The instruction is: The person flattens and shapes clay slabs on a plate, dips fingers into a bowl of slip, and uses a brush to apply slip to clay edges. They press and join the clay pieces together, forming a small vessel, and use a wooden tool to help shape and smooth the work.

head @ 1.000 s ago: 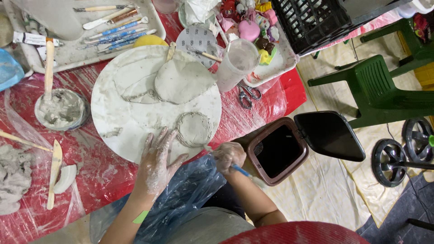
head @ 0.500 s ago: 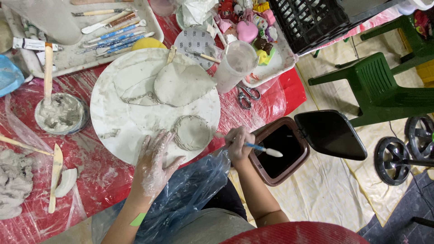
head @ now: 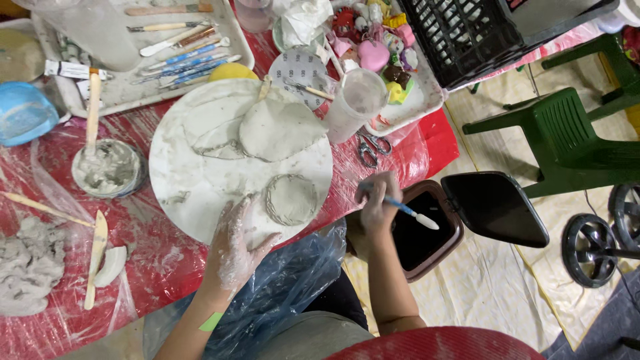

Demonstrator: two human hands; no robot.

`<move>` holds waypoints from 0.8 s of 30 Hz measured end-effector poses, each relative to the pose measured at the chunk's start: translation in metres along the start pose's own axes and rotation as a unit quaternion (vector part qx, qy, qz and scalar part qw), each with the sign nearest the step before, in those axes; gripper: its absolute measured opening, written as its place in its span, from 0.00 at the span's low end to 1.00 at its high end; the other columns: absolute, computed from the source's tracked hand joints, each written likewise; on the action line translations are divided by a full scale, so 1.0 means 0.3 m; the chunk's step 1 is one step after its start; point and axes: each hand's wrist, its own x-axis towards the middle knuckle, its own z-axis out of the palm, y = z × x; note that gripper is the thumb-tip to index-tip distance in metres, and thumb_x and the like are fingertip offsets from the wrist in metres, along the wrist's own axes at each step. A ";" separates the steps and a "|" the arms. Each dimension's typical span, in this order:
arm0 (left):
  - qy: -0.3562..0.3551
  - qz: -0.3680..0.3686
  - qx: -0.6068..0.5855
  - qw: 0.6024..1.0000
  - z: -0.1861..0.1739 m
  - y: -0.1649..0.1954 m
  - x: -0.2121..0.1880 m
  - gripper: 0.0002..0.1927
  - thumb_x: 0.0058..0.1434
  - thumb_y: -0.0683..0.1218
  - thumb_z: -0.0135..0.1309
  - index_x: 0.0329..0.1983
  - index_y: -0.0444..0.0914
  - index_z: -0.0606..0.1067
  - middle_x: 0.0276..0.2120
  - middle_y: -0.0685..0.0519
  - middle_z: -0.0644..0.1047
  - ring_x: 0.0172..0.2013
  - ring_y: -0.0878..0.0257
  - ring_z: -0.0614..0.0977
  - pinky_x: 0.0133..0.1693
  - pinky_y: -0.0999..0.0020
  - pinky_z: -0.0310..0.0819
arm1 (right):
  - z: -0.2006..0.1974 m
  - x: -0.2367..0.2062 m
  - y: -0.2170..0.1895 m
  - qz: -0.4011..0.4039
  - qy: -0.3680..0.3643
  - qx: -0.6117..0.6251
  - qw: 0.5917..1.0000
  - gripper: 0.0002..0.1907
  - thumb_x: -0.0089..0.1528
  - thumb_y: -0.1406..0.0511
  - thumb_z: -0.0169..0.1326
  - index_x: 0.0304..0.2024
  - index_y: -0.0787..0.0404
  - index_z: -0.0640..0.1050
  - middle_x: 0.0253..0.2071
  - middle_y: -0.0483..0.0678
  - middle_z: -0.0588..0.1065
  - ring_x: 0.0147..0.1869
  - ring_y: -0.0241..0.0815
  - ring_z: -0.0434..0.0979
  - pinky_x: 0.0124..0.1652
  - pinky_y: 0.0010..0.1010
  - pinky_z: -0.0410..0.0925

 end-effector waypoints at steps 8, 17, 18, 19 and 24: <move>0.033 0.039 -0.053 0.997 -0.119 -0.028 0.000 0.34 0.54 0.44 0.67 0.63 0.36 0.66 0.57 0.49 0.77 0.58 0.47 0.75 0.62 0.53 0.65 | -0.060 0.123 -0.137 0.013 -0.082 -0.490 0.868 0.17 0.57 0.70 0.60 0.49 0.54 0.80 0.50 0.52 0.77 0.44 0.52 0.79 0.41 0.40 0.71; 0.083 0.013 0.037 0.996 -0.262 -0.053 0.053 0.26 0.55 0.44 0.64 0.57 0.39 0.74 0.55 0.48 0.77 0.56 0.49 0.76 0.60 0.51 0.63 | 0.040 0.219 -0.080 -0.032 -0.098 -0.456 0.884 0.21 0.63 0.72 0.54 0.58 0.53 0.77 0.57 0.55 0.75 0.44 0.52 0.81 0.42 0.38 0.72; 0.089 0.007 0.055 0.995 -0.289 -0.062 0.050 0.25 0.55 0.44 0.64 0.57 0.39 0.74 0.55 0.48 0.78 0.56 0.50 0.76 0.59 0.51 0.63 | 0.045 0.228 -0.102 -0.035 -0.081 -0.443 0.892 0.19 0.64 0.72 0.56 0.57 0.56 0.77 0.56 0.55 0.75 0.41 0.49 0.80 0.44 0.38 0.72; 0.094 0.000 0.071 0.993 -0.313 -0.073 0.046 0.25 0.55 0.44 0.63 0.57 0.39 0.75 0.55 0.47 0.78 0.55 0.50 0.77 0.58 0.51 0.63 | 0.047 0.238 -0.132 -0.037 -0.064 -0.430 0.900 0.17 0.65 0.71 0.57 0.57 0.59 0.78 0.54 0.55 0.75 0.38 0.46 0.80 0.47 0.38 0.72; 0.174 -0.028 0.105 0.979 -0.439 -0.180 0.036 0.21 0.62 0.44 0.60 0.58 0.39 0.74 0.54 0.48 0.79 0.55 0.50 0.78 0.59 0.53 0.64 | 0.172 0.294 -0.322 -0.145 0.116 -0.190 0.964 0.09 0.76 0.71 0.54 0.58 0.67 0.71 0.55 0.49 0.73 0.52 0.39 0.75 0.51 0.31 0.71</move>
